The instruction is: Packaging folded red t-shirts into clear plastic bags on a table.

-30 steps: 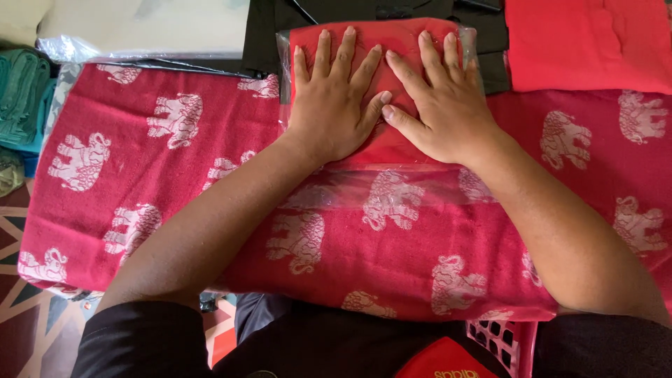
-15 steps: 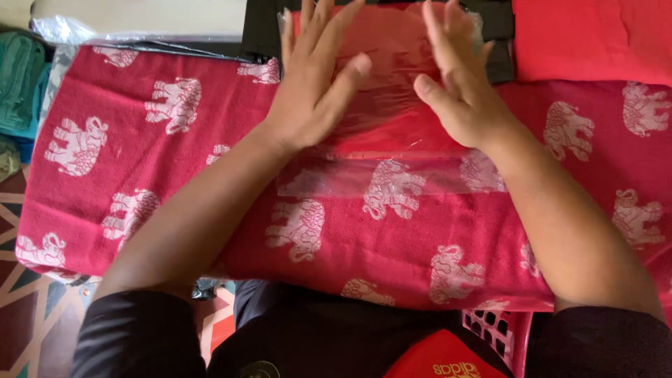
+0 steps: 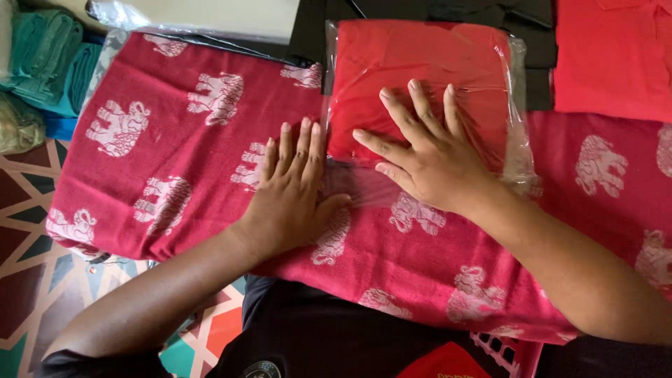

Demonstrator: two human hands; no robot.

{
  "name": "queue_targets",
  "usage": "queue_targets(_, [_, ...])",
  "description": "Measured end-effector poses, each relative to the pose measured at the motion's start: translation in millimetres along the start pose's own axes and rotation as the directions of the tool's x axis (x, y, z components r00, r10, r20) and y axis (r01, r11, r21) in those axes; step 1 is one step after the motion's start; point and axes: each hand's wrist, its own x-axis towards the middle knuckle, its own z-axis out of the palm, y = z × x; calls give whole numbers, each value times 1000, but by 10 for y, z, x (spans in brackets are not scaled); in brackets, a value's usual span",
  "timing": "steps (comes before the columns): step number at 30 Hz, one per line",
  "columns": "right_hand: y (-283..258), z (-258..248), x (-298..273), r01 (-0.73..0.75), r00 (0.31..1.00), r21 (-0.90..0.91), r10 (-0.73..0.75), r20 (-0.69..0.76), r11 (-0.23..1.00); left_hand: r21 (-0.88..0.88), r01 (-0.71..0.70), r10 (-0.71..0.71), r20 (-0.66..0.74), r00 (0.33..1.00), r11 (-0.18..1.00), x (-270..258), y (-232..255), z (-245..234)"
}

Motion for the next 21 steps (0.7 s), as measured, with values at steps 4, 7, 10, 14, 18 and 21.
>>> queue_targets(4, [101, 45, 50, -60, 997, 32, 58, 42, 998, 3, -19, 19, -111, 994, 1000, -41, 12, 100])
queue_targets(7, [187, 66, 101, -70, 996, 48, 67, 53, 996, 8, -15, 16, -127, 992, 1000, -58, 12, 131])
queue_targets(10, [230, 44, 146, -89, 993, 59, 84, 88, 994, -19, 4, -7, -122, 993, 1000, -59, 8, 129])
queue_targets(14, [231, -113, 153, -103, 985, 126, 84, 148, 987, -266, 96, -100, -3, 995, 959, 47, -33, -94])
queue_targets(18, [269, -387, 197, -87, 993, 257, 62, 104, 963, -317, 94, -125, -79, 989, 944, 220, -169, -193])
queue_targets(21, [491, -477, 273, -126, 992, 202, 126, 14, 971, -305, 203, -182, 95, 979, 931, 325, -179, -247])
